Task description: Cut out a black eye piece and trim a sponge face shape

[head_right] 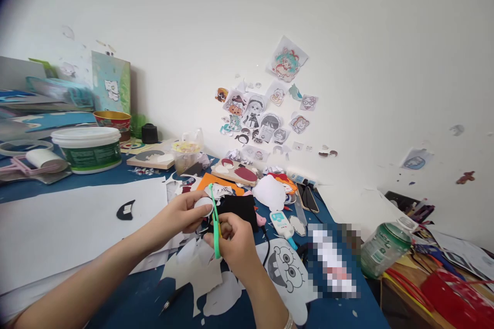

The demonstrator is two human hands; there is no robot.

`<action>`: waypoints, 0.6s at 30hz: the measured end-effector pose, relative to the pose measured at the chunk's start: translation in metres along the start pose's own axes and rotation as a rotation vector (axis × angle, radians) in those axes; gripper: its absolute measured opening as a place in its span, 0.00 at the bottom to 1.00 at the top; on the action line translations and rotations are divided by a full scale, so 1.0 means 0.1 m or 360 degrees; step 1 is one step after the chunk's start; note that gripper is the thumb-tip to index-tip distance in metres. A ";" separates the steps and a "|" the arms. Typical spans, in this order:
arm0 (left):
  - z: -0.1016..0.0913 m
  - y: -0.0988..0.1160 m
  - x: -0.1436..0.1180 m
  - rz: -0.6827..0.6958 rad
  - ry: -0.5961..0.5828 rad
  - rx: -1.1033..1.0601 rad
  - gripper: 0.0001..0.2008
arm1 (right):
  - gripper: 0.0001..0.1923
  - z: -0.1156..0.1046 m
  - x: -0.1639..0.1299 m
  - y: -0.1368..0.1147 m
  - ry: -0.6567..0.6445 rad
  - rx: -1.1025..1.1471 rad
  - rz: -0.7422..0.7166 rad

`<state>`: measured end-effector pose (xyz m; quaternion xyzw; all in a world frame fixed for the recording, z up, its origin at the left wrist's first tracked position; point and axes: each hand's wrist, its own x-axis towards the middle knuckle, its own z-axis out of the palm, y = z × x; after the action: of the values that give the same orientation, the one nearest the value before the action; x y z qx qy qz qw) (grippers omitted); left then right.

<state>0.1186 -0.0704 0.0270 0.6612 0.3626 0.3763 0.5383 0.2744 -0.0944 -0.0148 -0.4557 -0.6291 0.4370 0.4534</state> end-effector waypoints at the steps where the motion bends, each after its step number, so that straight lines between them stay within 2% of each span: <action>1: -0.01 0.00 0.00 -0.0008 -0.0007 0.0005 0.10 | 0.13 -0.01 -0.01 -0.02 -0.0008 -0.0026 -0.0005; 7: -0.05 0.04 -0.04 -0.0054 -0.0091 0.0059 0.09 | 0.12 -0.04 -0.02 -0.04 -0.0092 -0.0042 -0.0022; 18: -0.09 0.05 -0.06 -0.0099 -0.0182 -0.0025 0.10 | 0.12 -0.03 -0.04 -0.11 -0.0110 -0.0050 0.0027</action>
<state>0.1082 -0.0721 0.0329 0.6657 0.3486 0.3239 0.5747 0.2764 -0.0998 -0.0045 -0.4528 -0.6472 0.4465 0.4205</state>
